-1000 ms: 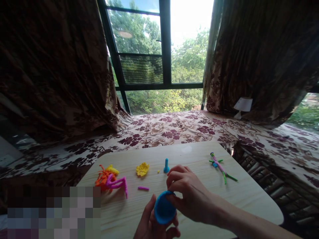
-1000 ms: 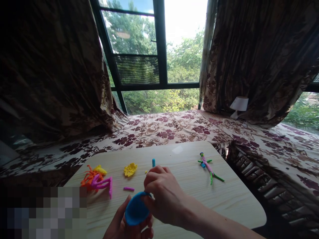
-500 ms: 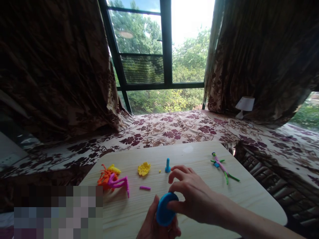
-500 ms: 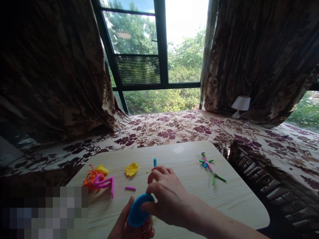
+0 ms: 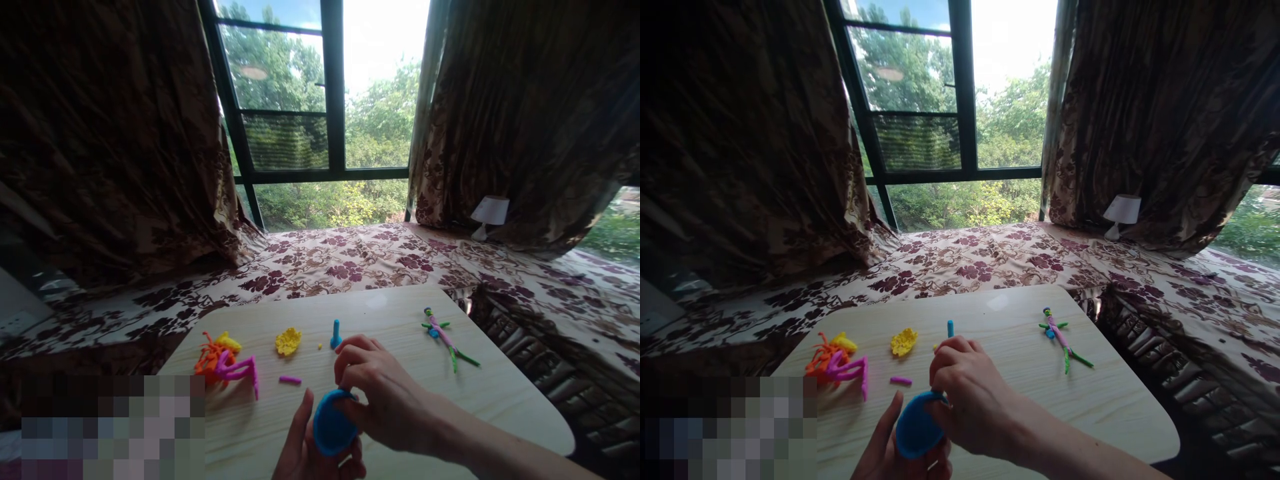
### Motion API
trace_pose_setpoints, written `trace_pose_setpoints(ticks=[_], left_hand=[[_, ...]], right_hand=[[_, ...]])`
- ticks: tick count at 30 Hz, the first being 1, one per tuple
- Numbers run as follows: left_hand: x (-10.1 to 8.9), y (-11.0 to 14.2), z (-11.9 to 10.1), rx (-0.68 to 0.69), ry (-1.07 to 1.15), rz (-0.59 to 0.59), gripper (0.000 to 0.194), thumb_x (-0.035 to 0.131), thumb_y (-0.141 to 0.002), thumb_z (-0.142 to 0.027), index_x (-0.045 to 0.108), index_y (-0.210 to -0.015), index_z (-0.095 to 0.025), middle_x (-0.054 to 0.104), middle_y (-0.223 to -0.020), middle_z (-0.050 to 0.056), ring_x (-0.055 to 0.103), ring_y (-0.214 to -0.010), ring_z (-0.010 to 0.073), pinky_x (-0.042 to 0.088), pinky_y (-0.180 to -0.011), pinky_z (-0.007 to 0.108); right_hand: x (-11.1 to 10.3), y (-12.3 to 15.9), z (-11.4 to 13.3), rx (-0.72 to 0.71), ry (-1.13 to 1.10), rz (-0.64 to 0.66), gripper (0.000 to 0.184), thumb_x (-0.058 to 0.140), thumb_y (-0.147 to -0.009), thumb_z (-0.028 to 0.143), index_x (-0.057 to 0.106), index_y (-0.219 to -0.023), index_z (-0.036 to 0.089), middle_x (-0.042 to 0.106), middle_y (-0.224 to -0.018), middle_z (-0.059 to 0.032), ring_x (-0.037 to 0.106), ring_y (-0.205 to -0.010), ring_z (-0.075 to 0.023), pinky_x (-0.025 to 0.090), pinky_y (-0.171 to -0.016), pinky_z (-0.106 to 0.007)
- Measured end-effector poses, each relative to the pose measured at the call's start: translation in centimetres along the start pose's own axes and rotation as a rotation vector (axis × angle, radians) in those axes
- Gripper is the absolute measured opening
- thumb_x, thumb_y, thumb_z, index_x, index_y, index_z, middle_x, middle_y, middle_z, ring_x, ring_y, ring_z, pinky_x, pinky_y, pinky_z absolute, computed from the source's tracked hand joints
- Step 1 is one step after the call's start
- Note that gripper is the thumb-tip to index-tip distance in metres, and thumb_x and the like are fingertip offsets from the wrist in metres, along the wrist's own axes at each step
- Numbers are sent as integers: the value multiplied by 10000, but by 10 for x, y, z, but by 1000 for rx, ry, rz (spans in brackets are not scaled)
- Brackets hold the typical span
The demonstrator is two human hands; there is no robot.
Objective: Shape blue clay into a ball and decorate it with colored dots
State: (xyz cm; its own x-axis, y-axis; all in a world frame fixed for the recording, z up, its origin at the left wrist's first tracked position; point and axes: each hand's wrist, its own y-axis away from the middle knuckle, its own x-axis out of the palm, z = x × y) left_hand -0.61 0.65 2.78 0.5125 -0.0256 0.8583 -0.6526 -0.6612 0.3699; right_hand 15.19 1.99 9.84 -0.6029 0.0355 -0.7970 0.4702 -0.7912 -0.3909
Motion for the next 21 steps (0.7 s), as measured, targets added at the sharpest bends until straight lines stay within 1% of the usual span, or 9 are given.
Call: trace_pose_setpoints(ticks=[2, 4, 7, 9, 11, 13, 17, 19, 21], left_hand=[[0, 0, 0, -1, 27, 9, 483, 448, -807, -508, 689, -838, -90, 713, -680, 111, 642, -629, 191, 486, -631, 340], [0, 0, 1, -1, 14, 0, 483, 448, -812, -498, 688, -825, -80, 707, -680, 110, 636, -621, 182, 483, -631, 329], [1, 2, 1, -16, -42, -18, 458, 477, -794, -500, 691, -795, -96, 700, -685, 104, 627, -598, 178, 475, -622, 322], [3, 2, 1, -24, -44, -13, 464, 496, -772, -521, 693, -801, -102, 700, -687, 104, 627, -597, 185, 473, -622, 329], [4, 3, 2, -15, -16, 5, 475, 512, -759, -527, 693, -813, -91, 700, -675, 107, 629, -605, 190, 473, -626, 335], [3, 3, 2, -7, 0, 10, 453, 522, -763, -507, 693, -796, -89, 698, -656, 104, 628, -610, 185, 470, -634, 331], [-1, 2, 2, 11, -95, -16, 402, 516, -774, -488, 681, -731, -124, 645, -558, 51, 603, -534, 170, 451, -604, 310], [-2, 2, 0, 20, -146, -26, 420, 494, -780, -503, 676, -746, -126, 641, -560, 58, 603, -532, 179, 451, -602, 319], [-3, 3, -1, 35, -142, -13, 467, 485, -768, -537, 681, -799, -114, 671, -642, 94, 616, -602, 195, 461, -628, 337]], right_hand=[[2, 0, 1, 25, 1, -31, 68, 635, -742, 210, 579, -715, 182, 596, -826, 8, 479, -927, -161, 341, -849, -298], [1, -1, 1, 29, 9, -22, 72, 642, -743, 233, 590, -730, 185, 596, -865, 2, 476, -944, -168, 336, -856, -309], [-3, -2, 2, -38, 2, 22, 67, 660, -727, 245, 613, -705, 203, 594, -937, 11, 449, -1020, -181, 313, -886, -319], [-3, -3, 3, -60, -13, 20, 59, 645, -734, 216, 606, -694, 199, 600, -902, 14, 452, -1020, -174, 308, -892, -314], [-1, -3, 3, -30, -25, -6, 52, 628, -745, 200, 590, -712, 185, 600, -844, 6, 471, -970, -165, 324, -873, -305], [0, -2, 3, 12, -26, -17, 52, 614, -763, 218, 589, -738, 179, 595, -835, -6, 478, -939, -165, 341, -851, -302], [-4, -1, 2, -14, -12, 47, 86, 647, -740, 293, 629, -741, 209, 583, -931, -9, 457, -994, -188, 327, -877, -328], [-4, -1, 3, -29, -22, 36, 45, 659, -714, 231, 621, -719, 208, 584, -917, -1, 461, -984, -182, 321, -885, -325], [1, -1, 3, -3, -46, -24, 72, 638, -698, 140, 590, -706, 193, 586, -863, 5, 474, -945, -168, 330, -879, -314]])
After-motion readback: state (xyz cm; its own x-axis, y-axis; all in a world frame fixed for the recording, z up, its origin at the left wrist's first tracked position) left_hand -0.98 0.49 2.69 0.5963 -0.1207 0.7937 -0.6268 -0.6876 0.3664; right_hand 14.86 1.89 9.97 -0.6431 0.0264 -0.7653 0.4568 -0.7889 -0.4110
